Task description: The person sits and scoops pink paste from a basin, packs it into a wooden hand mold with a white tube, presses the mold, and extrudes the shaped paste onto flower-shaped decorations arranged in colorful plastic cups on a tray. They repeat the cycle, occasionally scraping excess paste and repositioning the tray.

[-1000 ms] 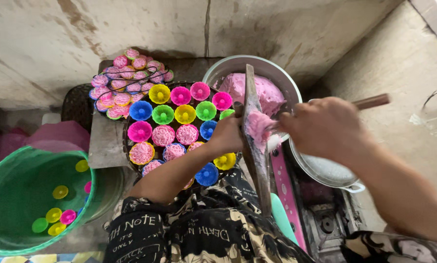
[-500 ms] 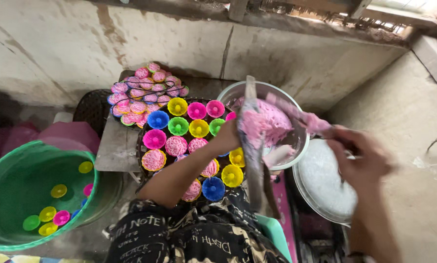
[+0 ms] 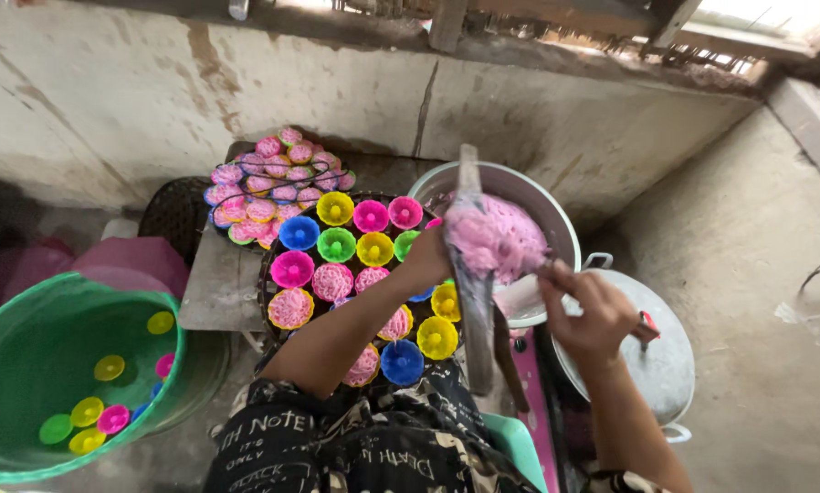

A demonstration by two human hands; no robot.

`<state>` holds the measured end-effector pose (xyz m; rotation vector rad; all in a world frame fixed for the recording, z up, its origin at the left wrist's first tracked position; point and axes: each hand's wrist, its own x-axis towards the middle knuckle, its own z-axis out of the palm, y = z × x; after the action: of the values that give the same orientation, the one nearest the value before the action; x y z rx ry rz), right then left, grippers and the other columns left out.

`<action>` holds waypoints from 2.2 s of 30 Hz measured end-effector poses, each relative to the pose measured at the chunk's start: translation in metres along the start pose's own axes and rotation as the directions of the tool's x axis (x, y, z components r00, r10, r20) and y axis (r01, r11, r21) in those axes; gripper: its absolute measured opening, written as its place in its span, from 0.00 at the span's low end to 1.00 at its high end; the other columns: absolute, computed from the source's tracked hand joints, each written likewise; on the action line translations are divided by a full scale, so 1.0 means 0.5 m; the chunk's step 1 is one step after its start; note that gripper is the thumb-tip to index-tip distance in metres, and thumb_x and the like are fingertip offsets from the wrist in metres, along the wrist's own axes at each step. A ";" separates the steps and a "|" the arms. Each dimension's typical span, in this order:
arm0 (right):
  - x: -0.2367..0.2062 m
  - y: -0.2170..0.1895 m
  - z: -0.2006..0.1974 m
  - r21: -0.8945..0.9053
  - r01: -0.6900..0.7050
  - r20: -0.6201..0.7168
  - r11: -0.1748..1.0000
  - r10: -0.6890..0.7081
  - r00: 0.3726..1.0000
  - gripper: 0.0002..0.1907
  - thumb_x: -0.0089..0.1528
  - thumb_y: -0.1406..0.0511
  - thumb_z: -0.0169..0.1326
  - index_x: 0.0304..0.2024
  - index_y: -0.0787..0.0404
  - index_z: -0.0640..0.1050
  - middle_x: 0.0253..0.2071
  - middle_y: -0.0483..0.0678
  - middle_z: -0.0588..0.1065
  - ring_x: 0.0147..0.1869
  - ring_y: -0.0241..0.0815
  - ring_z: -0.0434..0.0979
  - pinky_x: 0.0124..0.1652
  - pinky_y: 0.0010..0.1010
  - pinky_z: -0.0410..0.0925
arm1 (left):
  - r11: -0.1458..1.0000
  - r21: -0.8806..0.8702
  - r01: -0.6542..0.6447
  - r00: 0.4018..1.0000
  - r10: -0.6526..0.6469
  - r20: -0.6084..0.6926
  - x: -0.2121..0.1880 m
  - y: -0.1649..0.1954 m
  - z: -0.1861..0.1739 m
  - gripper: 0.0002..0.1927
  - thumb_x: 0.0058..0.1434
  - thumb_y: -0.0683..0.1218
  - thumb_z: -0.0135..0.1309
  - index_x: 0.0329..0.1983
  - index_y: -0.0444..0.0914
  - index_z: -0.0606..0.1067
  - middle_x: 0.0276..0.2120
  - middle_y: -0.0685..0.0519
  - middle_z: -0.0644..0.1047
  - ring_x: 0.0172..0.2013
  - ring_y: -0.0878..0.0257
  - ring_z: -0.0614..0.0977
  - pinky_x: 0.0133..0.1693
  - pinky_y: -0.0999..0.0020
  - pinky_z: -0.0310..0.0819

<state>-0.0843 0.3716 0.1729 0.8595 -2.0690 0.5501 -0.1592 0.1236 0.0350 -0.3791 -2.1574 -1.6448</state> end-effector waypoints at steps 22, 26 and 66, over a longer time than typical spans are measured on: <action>-0.045 0.063 0.031 0.548 -0.356 0.347 0.757 0.182 0.920 0.08 0.60 0.69 0.65 0.39 0.67 0.81 0.35 0.47 0.82 0.34 0.30 0.78 0.34 0.23 0.70 | 0.981 -0.098 0.168 0.967 -0.144 0.208 0.018 -0.134 -0.058 0.11 0.54 0.42 0.60 0.39 0.33 0.81 0.34 0.45 0.82 0.36 0.56 0.83 0.40 0.60 0.78; -0.028 0.114 0.068 0.365 -0.394 0.194 0.844 0.345 0.918 0.10 0.62 0.69 0.66 0.42 0.68 0.81 0.36 0.49 0.81 0.34 0.28 0.75 0.35 0.21 0.68 | 0.925 -0.377 0.052 0.978 0.029 0.206 0.001 -0.063 -0.058 0.18 0.53 0.41 0.65 0.48 0.34 0.78 0.41 0.53 0.81 0.43 0.66 0.80 0.47 0.65 0.77; -0.121 0.049 0.143 0.612 -0.212 0.370 0.762 -0.039 0.928 0.12 0.51 0.68 0.71 0.32 0.65 0.81 0.26 0.48 0.77 0.27 0.39 0.78 0.29 0.30 0.67 | 0.166 -0.971 0.172 0.927 0.307 0.217 -0.078 0.119 -0.213 0.14 0.45 0.46 0.67 0.24 0.47 0.70 0.37 0.58 0.68 0.49 0.59 0.70 0.77 0.44 0.50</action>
<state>-0.1125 0.3657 0.0806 1.3434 -2.2833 1.2960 -0.0827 0.0384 0.0916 -1.2174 -0.7283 -2.9284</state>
